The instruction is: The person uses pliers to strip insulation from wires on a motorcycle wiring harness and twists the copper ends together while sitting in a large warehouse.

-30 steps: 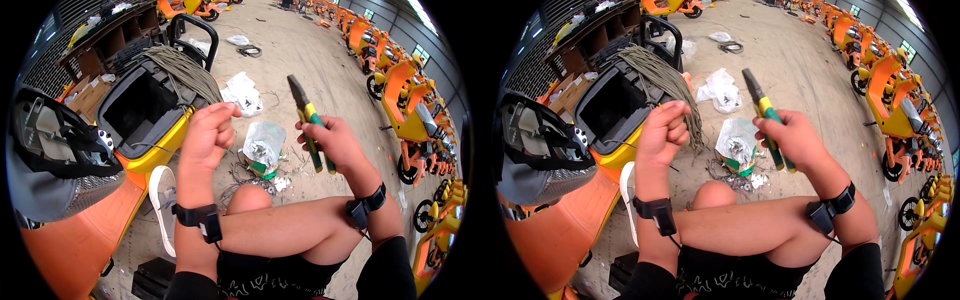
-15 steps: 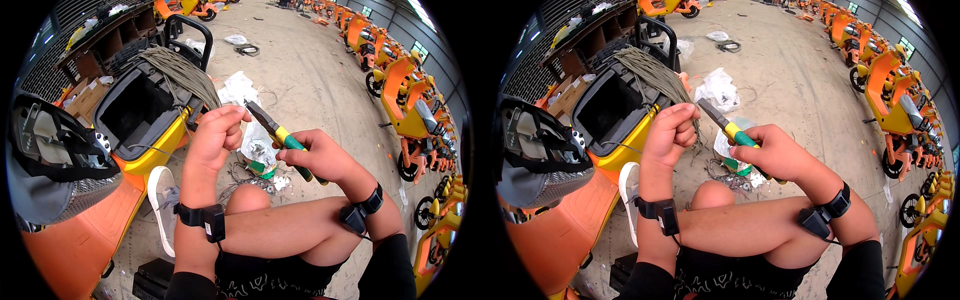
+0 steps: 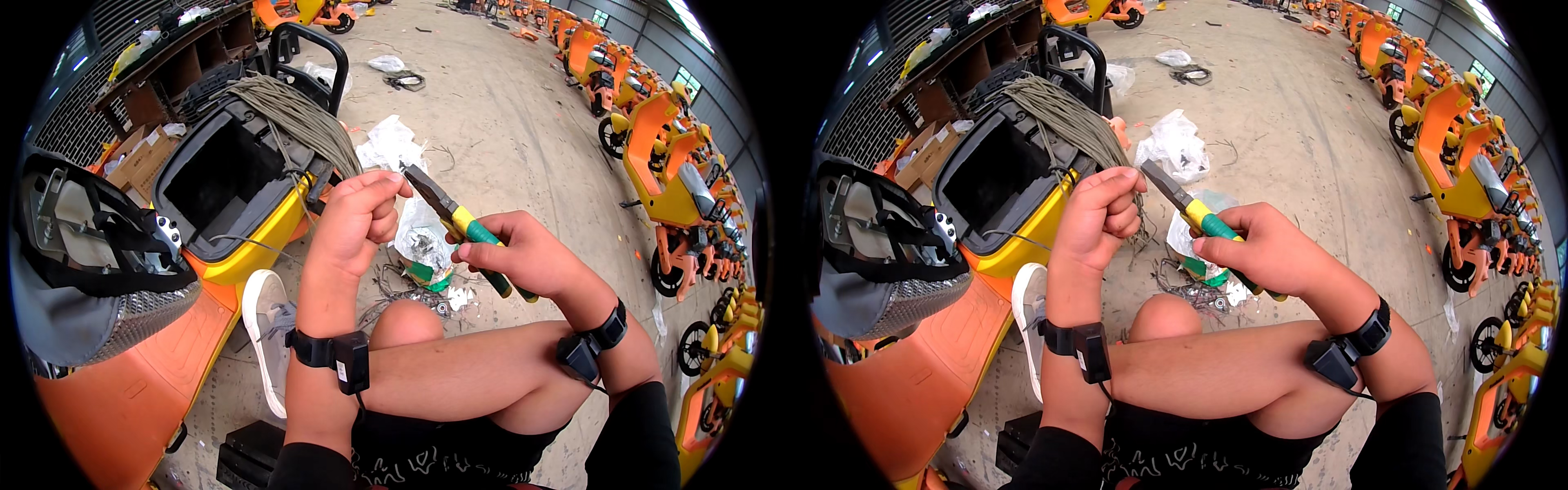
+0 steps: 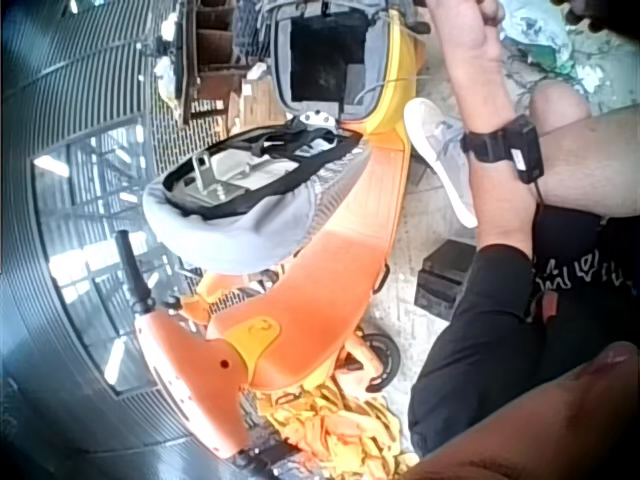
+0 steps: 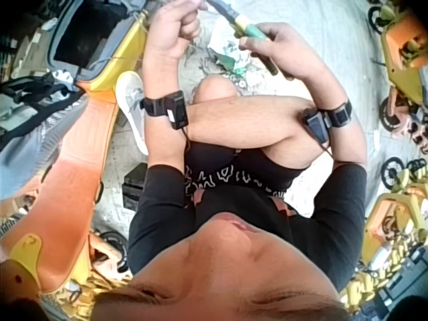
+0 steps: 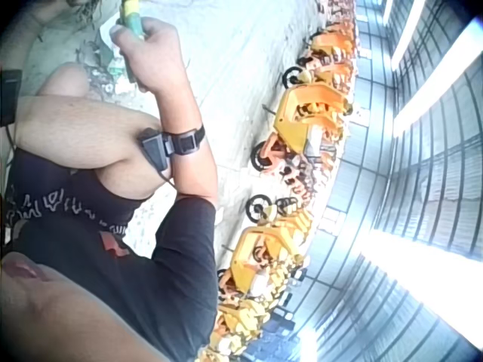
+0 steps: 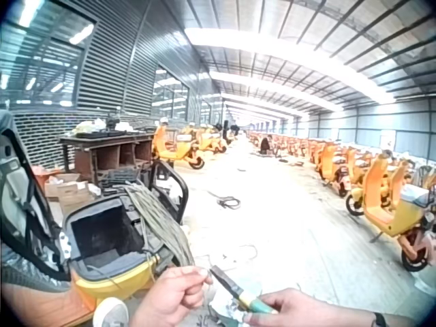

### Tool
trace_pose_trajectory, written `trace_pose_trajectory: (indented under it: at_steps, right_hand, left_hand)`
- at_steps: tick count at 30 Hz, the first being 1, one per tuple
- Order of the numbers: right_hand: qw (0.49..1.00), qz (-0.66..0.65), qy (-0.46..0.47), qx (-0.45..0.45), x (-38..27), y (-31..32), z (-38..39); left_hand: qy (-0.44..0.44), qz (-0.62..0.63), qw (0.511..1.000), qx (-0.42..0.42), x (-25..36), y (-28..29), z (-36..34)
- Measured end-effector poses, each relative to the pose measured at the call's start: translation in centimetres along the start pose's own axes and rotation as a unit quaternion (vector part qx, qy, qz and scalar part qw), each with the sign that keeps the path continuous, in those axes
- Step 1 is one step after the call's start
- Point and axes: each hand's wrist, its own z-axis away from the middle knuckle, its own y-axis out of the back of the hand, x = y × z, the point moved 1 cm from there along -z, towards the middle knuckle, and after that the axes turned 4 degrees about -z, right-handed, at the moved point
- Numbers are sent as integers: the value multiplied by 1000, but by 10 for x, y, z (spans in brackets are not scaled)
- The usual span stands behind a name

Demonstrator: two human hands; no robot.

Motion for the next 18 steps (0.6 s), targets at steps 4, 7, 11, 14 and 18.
trace_pose_trajectory:
  at_steps: [4,7,11,14,18]
  right_hand:
    - [1000,-7,-6,-3,0,0,1]
    - [1000,-2,-2,-2,-1,-1,2]
    - [1000,29,-6,0,-3,0,2]
    - [999,45,-8,4,-4,0,3]
    - [999,49,-5,3,-8,-2,4]
  left_hand:
    - [1,-2,1000,1,1,-2,1]
    - [0,-5,1000,-2,1,-1,1]
    - [4,-8,1000,3,2,-1,3]
    - [4,-5,1000,1,2,-1,2]
    - [6,6,1000,-10,2,3,3]
